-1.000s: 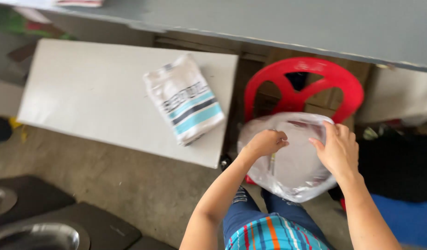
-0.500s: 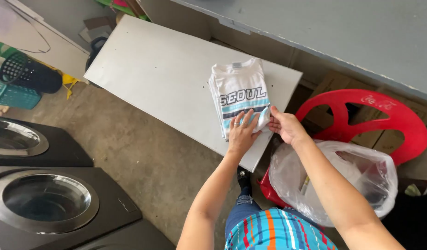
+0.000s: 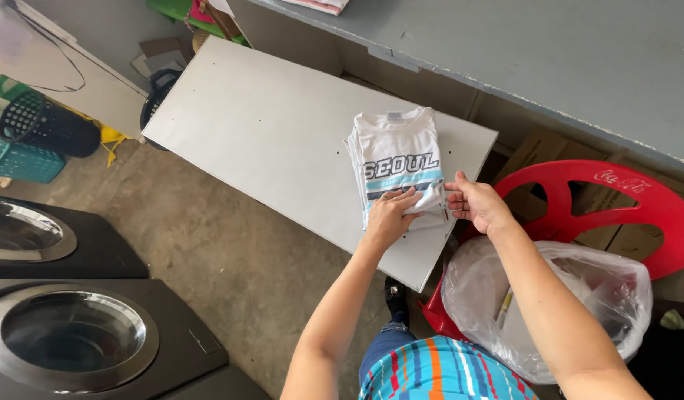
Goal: Folding and packing various items of laundry into plastic bags.
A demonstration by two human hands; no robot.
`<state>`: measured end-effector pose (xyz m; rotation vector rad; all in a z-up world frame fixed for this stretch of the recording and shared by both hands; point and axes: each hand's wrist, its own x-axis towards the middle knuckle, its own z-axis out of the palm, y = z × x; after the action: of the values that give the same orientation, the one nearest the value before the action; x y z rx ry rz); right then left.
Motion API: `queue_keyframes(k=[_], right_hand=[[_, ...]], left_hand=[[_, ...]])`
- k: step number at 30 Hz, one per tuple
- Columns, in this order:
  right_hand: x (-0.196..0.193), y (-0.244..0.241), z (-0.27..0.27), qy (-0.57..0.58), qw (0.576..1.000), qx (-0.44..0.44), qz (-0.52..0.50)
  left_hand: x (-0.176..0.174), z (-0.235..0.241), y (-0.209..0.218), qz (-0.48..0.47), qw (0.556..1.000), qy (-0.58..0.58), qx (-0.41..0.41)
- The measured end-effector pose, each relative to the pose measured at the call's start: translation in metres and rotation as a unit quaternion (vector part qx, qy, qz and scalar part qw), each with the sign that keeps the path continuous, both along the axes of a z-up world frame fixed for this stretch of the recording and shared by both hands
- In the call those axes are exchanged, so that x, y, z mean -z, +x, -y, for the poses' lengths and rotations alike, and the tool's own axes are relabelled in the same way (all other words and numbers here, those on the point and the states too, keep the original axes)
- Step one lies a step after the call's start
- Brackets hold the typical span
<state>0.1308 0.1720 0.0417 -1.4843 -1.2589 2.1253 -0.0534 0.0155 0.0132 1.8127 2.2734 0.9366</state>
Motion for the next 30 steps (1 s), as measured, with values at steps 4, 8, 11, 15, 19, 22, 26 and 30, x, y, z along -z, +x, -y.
queue_keyframes(k=[4, 8, 11, 15, 19, 22, 26, 30], right_hand=[[0.019, -0.006, -0.002, 0.053, 0.996, 0.071, 0.004], [-0.025, -0.023, 0.007, 0.006, 0.993, 0.092, -0.071], [-0.125, -0.06, 0.022, -0.152, 0.968, 0.084, -0.181], [0.01, -0.089, -0.063, -0.109, 0.964, 0.015, -0.244], [0.027, -0.068, -0.075, -0.188, 0.952, -0.03, -0.24], [-0.013, -0.002, -0.05, -0.1, 0.96, 0.01, -0.263], [-0.079, 0.098, 0.006, 0.046, 0.979, 0.08, -0.183], [-0.099, 0.16, 0.069, 0.113, 0.978, 0.143, -0.098]], left_hand=[[-0.008, -0.001, -0.003, 0.016, 0.999, -0.032, -0.008], [-0.055, -0.011, -0.012, -0.02, 1.0, -0.01, 0.001], [-0.076, -0.023, -0.014, -0.106, 0.994, 0.022, 0.008], [-0.109, -0.016, -0.002, -0.143, 0.989, 0.019, 0.032], [-0.127, 0.012, 0.02, -0.156, 0.976, 0.145, 0.032], [-0.113, 0.042, 0.061, -0.06, 0.969, 0.238, 0.029], [-0.058, 0.071, 0.135, 0.088, 0.982, 0.142, 0.084], [0.032, 0.059, 0.177, 0.234, 0.967, -0.073, 0.068]])
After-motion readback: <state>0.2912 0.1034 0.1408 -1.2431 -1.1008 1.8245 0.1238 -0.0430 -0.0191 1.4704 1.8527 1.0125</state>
